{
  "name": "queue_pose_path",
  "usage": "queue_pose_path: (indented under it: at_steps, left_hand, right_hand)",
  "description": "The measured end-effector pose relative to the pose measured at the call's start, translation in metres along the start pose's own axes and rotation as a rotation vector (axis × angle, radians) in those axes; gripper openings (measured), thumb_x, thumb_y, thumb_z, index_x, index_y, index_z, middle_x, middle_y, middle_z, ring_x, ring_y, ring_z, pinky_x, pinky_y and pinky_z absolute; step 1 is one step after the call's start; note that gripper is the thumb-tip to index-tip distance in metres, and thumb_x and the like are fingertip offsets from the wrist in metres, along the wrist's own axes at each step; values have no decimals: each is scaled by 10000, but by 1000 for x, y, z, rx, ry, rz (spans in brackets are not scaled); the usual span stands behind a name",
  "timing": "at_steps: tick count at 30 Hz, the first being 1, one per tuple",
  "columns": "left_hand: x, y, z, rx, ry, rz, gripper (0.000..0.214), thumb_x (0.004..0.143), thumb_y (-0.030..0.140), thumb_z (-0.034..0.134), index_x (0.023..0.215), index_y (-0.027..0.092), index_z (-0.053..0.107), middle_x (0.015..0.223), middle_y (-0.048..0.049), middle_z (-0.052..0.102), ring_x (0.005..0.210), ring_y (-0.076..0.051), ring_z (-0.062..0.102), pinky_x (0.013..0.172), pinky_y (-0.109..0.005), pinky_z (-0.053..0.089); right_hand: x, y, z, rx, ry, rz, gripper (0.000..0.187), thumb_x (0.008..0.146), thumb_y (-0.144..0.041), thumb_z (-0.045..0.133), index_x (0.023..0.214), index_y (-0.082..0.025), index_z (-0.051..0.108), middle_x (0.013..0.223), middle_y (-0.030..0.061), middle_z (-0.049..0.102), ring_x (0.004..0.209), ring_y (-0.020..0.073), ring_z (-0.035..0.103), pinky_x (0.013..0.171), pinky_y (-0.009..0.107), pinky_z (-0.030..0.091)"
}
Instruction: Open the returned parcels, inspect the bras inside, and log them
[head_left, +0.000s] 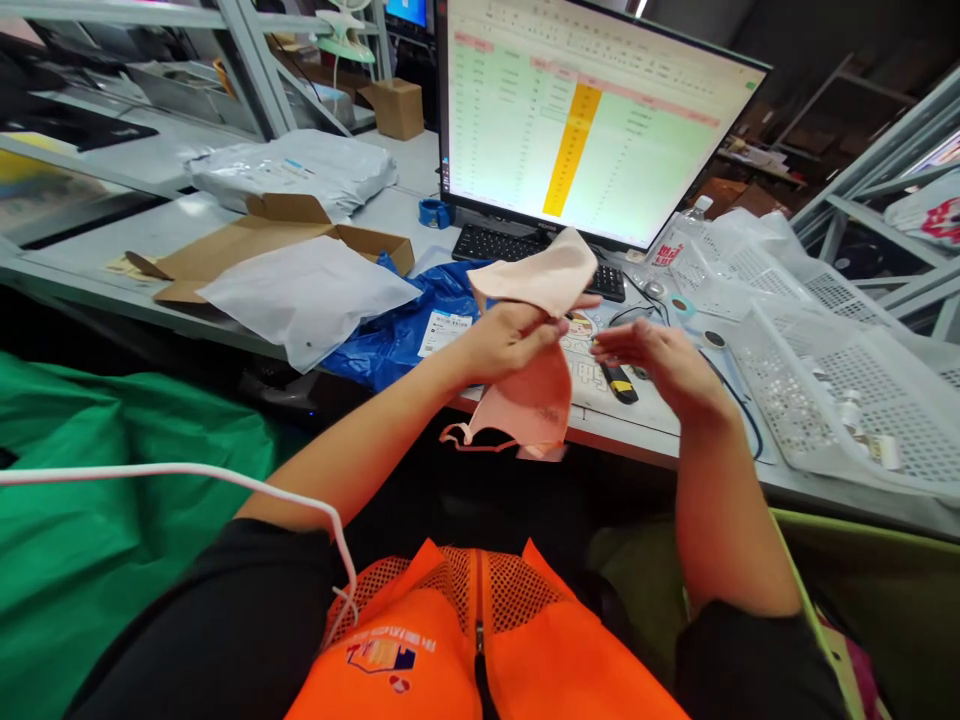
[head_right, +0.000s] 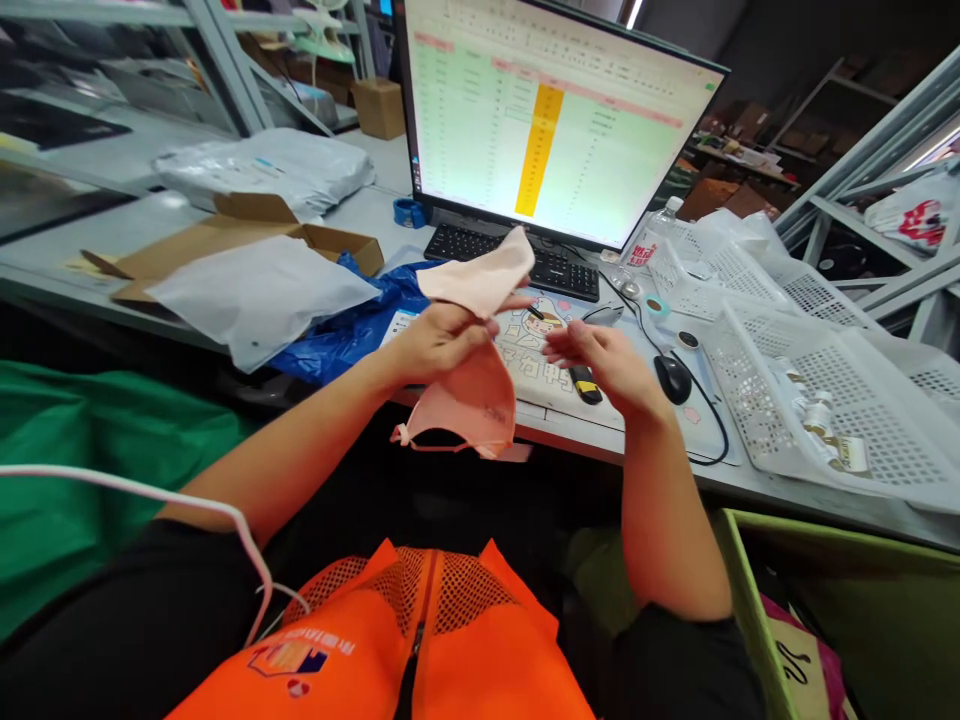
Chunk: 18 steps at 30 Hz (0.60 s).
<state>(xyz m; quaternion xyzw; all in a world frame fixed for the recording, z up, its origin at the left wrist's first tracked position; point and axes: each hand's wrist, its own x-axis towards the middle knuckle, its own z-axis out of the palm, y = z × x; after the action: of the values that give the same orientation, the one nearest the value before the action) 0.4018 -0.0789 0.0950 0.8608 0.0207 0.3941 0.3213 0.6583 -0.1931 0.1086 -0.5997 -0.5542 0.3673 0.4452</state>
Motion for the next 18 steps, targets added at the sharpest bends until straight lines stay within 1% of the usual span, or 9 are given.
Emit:
queue_pose_path:
  at_steps: [2, 3, 6, 8, 11, 13, 15, 16, 18]
  left_hand:
    - [4, 9, 5, 81, -155, -24, 439, 1108, 399, 483, 1456, 237, 695, 1510, -102, 676, 1458, -288, 589, 1264, -436, 434]
    - [6, 12, 7, 130, -211, -48, 423, 1102, 395, 491, 1430, 239, 710, 1480, -104, 694, 1438, -291, 602, 1252, -440, 445]
    - [6, 16, 9, 275, -230, -174, 374, 1068, 405, 569, 1340, 211, 739, 1302, -131, 759, 1292, -313, 681, 1167, -457, 514]
    - [-1, 15, 13, 335, -121, -242, 405, 1011, 377, 659, 1355, 170, 705, 1330, -165, 720, 1250, -326, 691, 1126, -458, 540]
    - [-16, 9, 22, 313, 33, -296, 593, 883, 256, 746, 1451, 143, 615, 1502, -185, 607, 1364, -347, 617, 1157, -453, 523]
    - [-23, 1, 23, 215, 40, -378, 457, 863, 192, 679, 1318, 151, 691, 1317, -118, 720, 1230, -314, 686, 1061, -423, 575]
    - [-20, -10, 11, 151, 94, -441, 254, 877, 145, 577, 1070, 158, 742, 1030, -49, 769, 1005, -252, 729, 919, -372, 603]
    - [-14, -16, -1, 164, 174, -434, 228, 886, 121, 539, 1003, 162, 731, 968, -37, 762, 958, -230, 720, 894, -355, 596]
    - [3, -29, -35, 299, 414, -343, 233, 901, 91, 530, 1030, 182, 702, 1039, -45, 756, 1027, -217, 687, 959, -359, 569]
  right_hand:
    - [21, -20, 16, 190, -227, -3, 787, 789, -975, 616, 949, -220, 772, 825, 65, 762, 792, 229, 723, 754, 373, 627]
    - [32, -27, 25, 263, -263, -20, 763, 760, -969, 658, 911, -226, 749, 741, 34, 717, 711, 210, 686, 669, 353, 608]
    - [62, -40, 43, 371, -136, -161, 557, 697, -719, 913, 863, -229, 705, 707, -5, 657, 641, 174, 609, 567, 315, 542]
    - [76, -49, 46, 371, -26, -300, 469, 701, -565, 959, 920, -233, 711, 844, 20, 709, 796, 203, 667, 676, 337, 583]
    - [85, -73, 38, 379, 85, -472, 412, 720, -487, 942, 971, -262, 706, 976, 37, 735, 1051, 250, 678, 918, 402, 600]
    - [81, -96, 27, 390, 140, -548, 372, 694, -455, 946, 925, -292, 704, 1002, 38, 738, 1084, 270, 661, 1021, 436, 585]
    - [70, -118, 11, 377, 152, -617, 330, 673, -432, 962, 832, -326, 694, 1021, 32, 729, 1108, 289, 652, 1072, 437, 579]
    - [64, -127, 3, 359, 143, -643, 312, 679, -421, 965, 797, -338, 688, 1038, 25, 719, 1146, 293, 647, 1090, 425, 574]
    - [54, -135, -14, 318, 119, -664, 279, 704, -390, 958, 773, -349, 690, 1066, 4, 696, 1243, 281, 628, 1119, 387, 552]
